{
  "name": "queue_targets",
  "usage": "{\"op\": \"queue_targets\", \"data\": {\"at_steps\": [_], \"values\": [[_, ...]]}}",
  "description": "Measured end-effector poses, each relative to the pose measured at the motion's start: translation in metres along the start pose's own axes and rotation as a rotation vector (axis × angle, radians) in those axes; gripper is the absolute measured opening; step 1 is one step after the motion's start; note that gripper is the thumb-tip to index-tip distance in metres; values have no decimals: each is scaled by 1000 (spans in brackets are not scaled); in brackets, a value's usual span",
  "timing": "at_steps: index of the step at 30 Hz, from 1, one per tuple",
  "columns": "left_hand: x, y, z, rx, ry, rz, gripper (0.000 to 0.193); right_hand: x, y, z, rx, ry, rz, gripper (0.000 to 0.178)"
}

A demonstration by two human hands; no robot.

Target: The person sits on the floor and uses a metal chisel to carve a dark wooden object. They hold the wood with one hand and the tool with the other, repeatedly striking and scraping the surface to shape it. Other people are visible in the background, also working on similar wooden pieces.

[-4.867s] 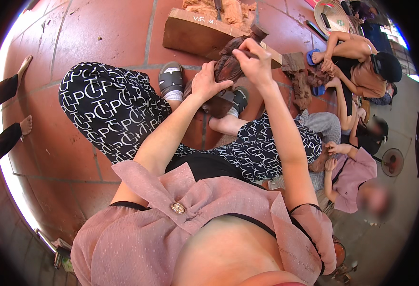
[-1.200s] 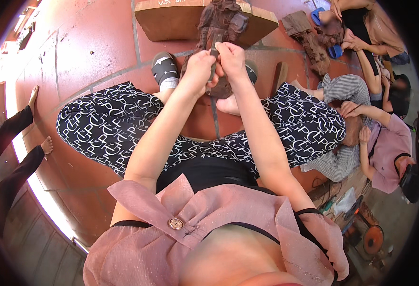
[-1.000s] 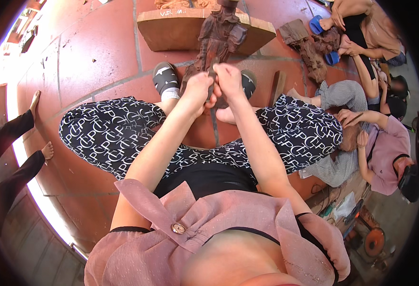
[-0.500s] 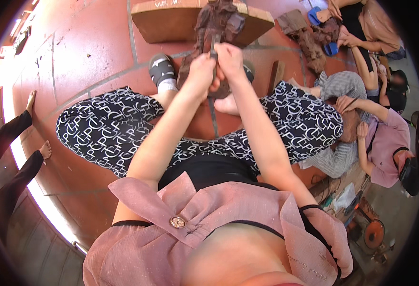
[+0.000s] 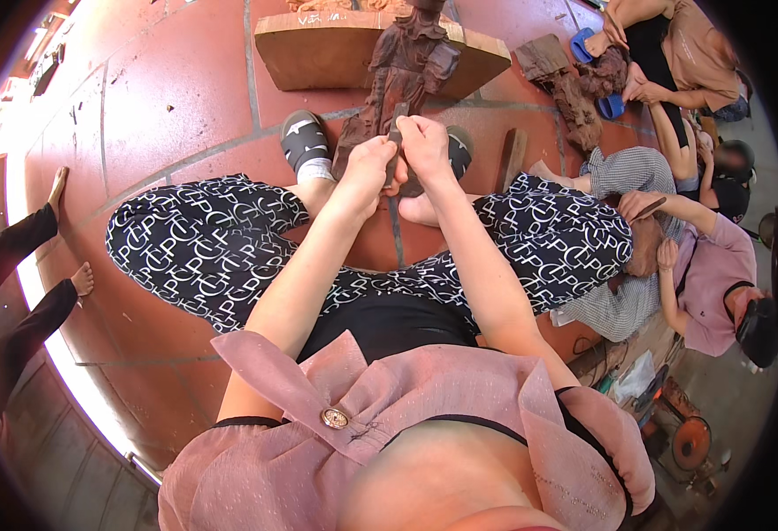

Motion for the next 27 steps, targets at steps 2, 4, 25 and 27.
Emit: {"op": "queue_targets", "data": {"at_steps": [2,4,25,27], "values": [[4,3,-16,-37,-1,-37,22,-8,4,27,85,-23,39,37],[6,18,-32,-149,-22,4,22,-14,18,46,72,-60,28,40],[-11,-2,-18,10,-385,233,35,-13,-2,58,293,-214,-110,30],[-4,13,-30,-68,-413,323,33,-21,5,73,189,-240,-41,28]]}}
Point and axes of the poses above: each hand's wrist, its own y-axis towards the middle knuckle, its own x-axis out of the back of the hand, z = x × y, the point moved 9 cm from there along y, towards the middle knuckle, and after that the axes turned 12 degrees about y, right-handed, at the moved point
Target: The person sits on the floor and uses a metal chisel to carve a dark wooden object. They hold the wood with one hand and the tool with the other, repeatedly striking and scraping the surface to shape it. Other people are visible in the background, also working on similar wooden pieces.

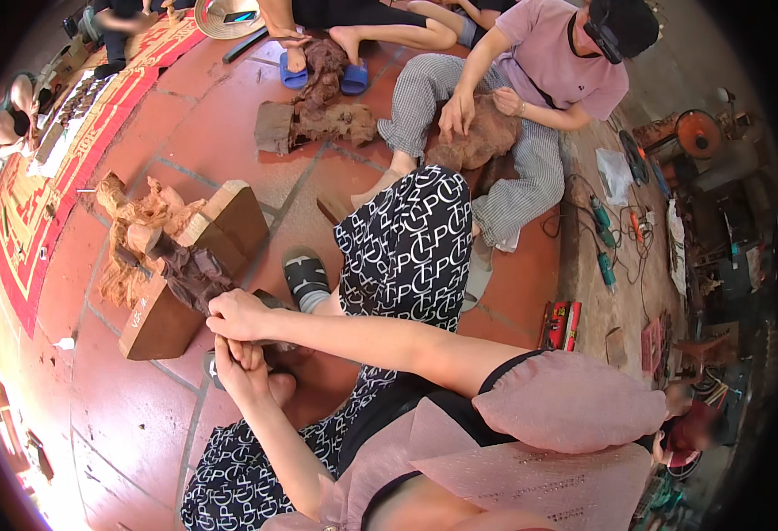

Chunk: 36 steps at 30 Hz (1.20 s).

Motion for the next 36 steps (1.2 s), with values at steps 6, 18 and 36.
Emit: {"op": "queue_targets", "data": {"at_steps": [6,18,36], "values": [[-6,-18,30,54,-6,-108,29,11,-24,-12,-59,-63,2,25],[-13,-24,25,115,-133,-132,26,12,-27,-15,-129,-89,96,28],[8,-33,49,133,361,-92,25,35,-55,-29,-178,291,23,30]]}}
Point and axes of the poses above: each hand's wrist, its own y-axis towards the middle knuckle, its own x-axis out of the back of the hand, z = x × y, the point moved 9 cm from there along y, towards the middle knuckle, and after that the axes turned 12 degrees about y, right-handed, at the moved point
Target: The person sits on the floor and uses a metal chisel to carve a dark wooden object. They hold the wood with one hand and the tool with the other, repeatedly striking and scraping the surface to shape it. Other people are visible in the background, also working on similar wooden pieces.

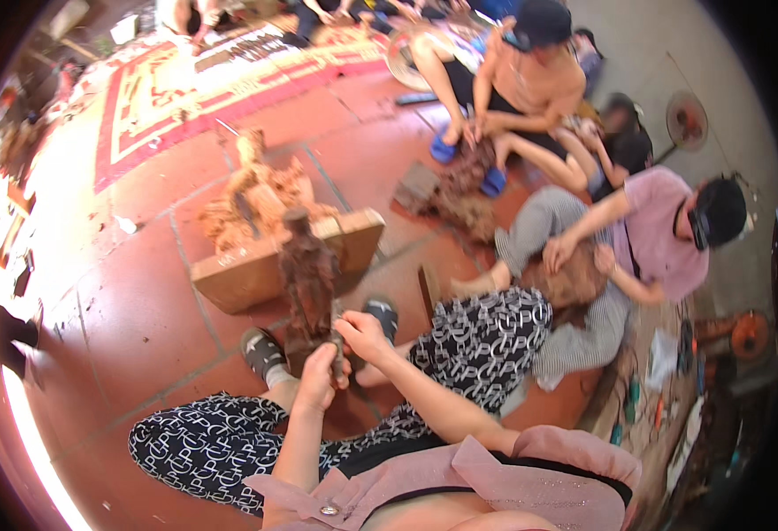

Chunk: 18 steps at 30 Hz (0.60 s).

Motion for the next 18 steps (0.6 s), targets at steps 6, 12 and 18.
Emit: {"op": "queue_targets", "data": {"at_steps": [6,12,18], "values": [[45,5,-11,-196,181,-347,19,0,17,-17,59,132,-22,21],[76,-3,-44,-328,244,-547,21,-6,5,-20,-22,406,-14,12],[71,3,-89,-536,463,-709,46,-1,8,-11,-92,584,19,9]]}}
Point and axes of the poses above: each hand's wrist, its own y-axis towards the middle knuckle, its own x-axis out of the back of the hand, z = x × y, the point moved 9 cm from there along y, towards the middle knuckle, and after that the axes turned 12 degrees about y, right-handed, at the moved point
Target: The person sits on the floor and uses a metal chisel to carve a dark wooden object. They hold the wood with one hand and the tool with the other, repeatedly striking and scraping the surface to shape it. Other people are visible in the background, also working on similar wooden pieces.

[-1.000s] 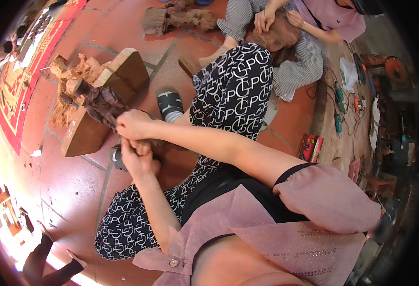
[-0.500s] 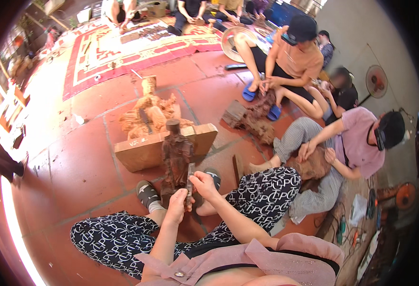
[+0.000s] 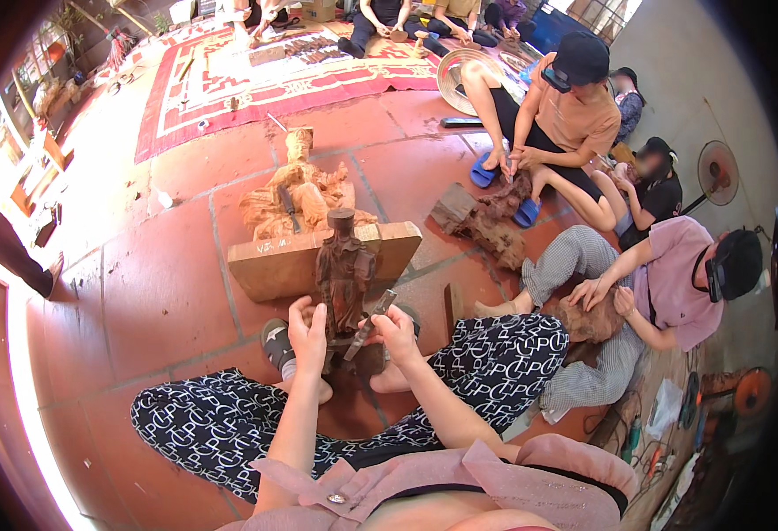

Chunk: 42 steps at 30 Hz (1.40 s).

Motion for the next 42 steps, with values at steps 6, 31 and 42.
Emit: {"op": "queue_targets", "data": {"at_steps": [6,31,42], "values": [[-36,35,24,-109,232,-6,65,-8,-4,-16,-104,-78,39,14],[-45,39,67,-29,51,141,67,-17,-3,-31,-68,-55,166,12],[-50,43,78,37,-164,180,47,-23,7,59,216,-87,109,18]]}}
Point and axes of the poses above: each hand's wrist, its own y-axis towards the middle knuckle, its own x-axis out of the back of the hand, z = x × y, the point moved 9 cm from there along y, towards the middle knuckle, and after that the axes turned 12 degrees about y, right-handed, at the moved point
